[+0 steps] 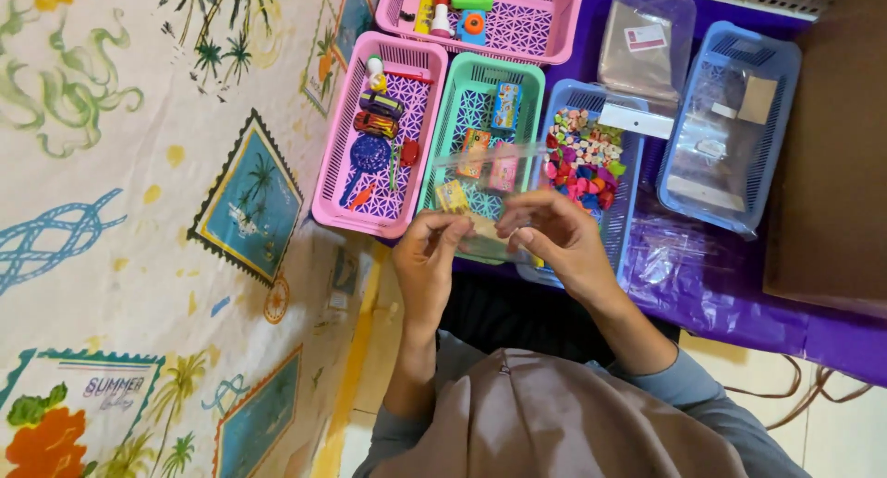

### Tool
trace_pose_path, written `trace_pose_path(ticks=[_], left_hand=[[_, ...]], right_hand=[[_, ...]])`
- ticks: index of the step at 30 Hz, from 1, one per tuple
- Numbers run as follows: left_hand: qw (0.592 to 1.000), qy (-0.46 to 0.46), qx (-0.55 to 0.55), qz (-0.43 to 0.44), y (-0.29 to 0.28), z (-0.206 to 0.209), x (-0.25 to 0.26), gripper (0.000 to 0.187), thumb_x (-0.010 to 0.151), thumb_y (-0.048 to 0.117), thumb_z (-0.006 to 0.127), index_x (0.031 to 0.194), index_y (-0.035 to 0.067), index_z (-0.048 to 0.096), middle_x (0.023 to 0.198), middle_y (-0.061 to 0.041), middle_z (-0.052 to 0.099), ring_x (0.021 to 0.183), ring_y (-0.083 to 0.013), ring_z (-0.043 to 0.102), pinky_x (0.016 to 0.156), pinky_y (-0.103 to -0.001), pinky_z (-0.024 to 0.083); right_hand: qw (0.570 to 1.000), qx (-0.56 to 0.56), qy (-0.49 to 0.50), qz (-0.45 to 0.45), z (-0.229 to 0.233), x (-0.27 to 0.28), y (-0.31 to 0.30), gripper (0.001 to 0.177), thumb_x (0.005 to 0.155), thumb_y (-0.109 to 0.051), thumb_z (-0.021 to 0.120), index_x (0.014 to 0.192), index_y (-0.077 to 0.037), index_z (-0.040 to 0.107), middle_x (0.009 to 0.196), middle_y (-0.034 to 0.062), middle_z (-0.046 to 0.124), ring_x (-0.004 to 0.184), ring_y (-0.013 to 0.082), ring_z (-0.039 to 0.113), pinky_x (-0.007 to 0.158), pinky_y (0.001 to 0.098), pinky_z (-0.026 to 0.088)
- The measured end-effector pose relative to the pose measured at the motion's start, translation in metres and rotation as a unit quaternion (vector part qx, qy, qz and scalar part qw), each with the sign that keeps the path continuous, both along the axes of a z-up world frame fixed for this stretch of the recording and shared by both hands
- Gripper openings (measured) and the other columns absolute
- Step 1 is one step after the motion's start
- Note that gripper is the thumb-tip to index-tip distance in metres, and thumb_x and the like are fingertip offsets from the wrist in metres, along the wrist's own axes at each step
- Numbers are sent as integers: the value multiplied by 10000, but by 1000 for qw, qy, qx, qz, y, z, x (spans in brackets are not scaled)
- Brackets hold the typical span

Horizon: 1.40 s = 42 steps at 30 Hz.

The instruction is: Sorting and packaging small toy components into plastic bags.

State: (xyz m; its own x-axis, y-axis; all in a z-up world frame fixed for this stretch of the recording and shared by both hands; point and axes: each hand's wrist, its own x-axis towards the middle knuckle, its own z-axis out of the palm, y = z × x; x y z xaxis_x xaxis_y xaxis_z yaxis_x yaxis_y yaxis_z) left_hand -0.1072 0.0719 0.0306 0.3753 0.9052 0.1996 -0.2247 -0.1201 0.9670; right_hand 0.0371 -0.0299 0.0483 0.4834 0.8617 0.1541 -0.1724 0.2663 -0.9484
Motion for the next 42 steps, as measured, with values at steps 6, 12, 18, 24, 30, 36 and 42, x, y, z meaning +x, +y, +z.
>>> trace_pose_path(ticks=[6,12,18,24,30,36,42], left_hand=[[989,49,104,-97,-7,26,-11,53,918,57,766,867,45,775,742,-73,711,615,-158,701,618,-269,596],[975,34,176,-132,-14,31,-5,159,835,72,848,971,35,775,895,-61,768,778,-212,765,652,-286,630],[973,-18,86,-212,-30,23,1,448,736,156,932,1111,6,737,926,-126,745,889,-197,739,744,-330,627],[980,50,58,-184,-38,33,16,106,872,152,828,924,70,784,752,-39,784,753,-109,754,715,-241,594],[989,78,35,-124,-42,42,25,85,937,86,731,876,35,761,753,-102,796,695,-164,761,676,-283,626],[991,89,49,-90,-40,50,25,130,968,123,693,893,64,782,758,-89,801,725,-159,773,675,-296,625],[1000,22,8,-14,-26,35,20,222,1026,138,607,928,-5,746,798,-166,778,675,-214,750,603,-297,627]], right_hand=[[994,-2,-98,-40,19,3,2,177,978,-35,649,1077,88,729,929,210,731,753,234,715,727,384,608],[987,12,-128,-91,10,16,-22,75,860,48,775,926,73,749,900,209,735,902,254,729,851,381,590],[984,78,-148,-58,13,23,-35,139,809,23,817,757,61,695,791,204,682,784,270,667,765,343,532],[992,20,-100,-73,20,26,-50,149,857,81,739,1005,96,739,872,186,743,835,202,701,783,356,579],[990,46,-99,-90,-1,41,-49,84,899,89,702,977,98,730,844,231,713,755,240,676,716,346,556],[991,51,-76,-100,4,38,-46,402,971,-30,634,1345,102,566,1014,260,723,867,249,700,816,370,592],[989,1,-124,85,-7,31,-44,832,825,-185,826,1520,7,410,1387,197,605,1282,293,577,1053,446,488]])
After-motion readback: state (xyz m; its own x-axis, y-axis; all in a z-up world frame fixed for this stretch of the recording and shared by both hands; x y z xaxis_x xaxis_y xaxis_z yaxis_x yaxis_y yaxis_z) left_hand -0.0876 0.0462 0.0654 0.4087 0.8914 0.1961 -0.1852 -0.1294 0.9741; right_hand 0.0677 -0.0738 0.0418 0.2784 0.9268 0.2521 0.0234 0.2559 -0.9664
